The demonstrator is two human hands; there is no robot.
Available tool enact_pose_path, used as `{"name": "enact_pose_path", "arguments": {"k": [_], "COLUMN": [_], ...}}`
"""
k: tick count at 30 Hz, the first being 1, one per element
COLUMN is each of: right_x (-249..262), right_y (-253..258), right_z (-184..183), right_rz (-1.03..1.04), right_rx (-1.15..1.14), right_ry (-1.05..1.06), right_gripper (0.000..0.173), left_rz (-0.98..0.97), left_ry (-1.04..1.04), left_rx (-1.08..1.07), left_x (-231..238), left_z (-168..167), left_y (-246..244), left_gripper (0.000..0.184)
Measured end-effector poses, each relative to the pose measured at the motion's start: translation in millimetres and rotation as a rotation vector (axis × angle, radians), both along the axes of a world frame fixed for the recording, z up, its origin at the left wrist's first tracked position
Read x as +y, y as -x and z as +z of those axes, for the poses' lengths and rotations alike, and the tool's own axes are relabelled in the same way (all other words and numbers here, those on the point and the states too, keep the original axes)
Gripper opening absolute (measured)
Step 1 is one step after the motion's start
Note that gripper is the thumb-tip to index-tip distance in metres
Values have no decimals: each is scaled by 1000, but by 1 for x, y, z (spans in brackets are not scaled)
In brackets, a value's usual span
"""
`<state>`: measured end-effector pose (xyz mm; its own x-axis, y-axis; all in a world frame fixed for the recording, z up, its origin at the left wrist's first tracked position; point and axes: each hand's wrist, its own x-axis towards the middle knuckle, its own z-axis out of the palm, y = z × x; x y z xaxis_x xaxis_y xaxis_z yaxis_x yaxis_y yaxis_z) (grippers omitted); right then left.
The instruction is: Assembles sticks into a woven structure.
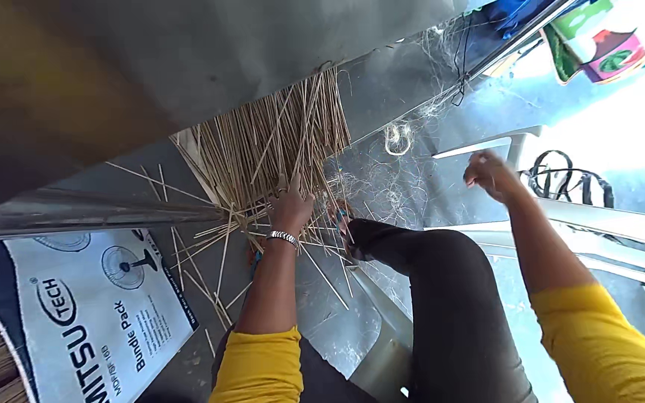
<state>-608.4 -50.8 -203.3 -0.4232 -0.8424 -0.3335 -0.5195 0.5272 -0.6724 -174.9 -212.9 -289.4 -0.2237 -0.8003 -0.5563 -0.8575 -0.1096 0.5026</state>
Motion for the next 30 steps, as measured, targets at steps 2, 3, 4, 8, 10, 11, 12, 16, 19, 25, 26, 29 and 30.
{"name": "enact_pose_path", "arguments": {"k": [2,3,4,8,10,11,12,16,19,25,26,29,30], "right_x": [3,-14,-35,-133,-189,-216,-242,-329,-303,-102,-72,4,26], "right_y": [24,18,6,-66,-110,-125,-135,-114,-115,-132,-115,-63,-65], "right_z": [-47,-53,-52,-15,21,34,41,11,-22,-101,-118,-121,-90], "right_rz": [132,243,338,375,406,409,389,278,420,928,949,785,651], "right_rx": [350,390,388,490,549,578,614,669,646,499,452,340,282], "right_ry": [-594,-817,-859,-169,100,215,288,129,-147,-435,-569,-992,-1035], "right_gripper": [35,47,52,49,56,60,63,71,68,53,55,52,48], "left_rz": [5,15,22,23,21,17,14,28,30,-51,-69,-92,-94], "left_ry": [15,23,27,59,72,73,63,60,44,-41,-53,-91,-94], "left_rx": [-7,-2,5,31,36,34,33,40,43,-54,-71,-65,-60], "left_x": [0,-2,-2,0,-1,-2,-2,-3,-4,-4,-1,9,11], "left_z": [6,10,14,15,13,13,13,16,14,1,0,6,10], "left_y": [0,0,-1,1,3,3,3,1,-4,-13,-14,-10,-10], "left_gripper": [66,67,68,71,71,71,72,74,72,53,53,58,58]}}
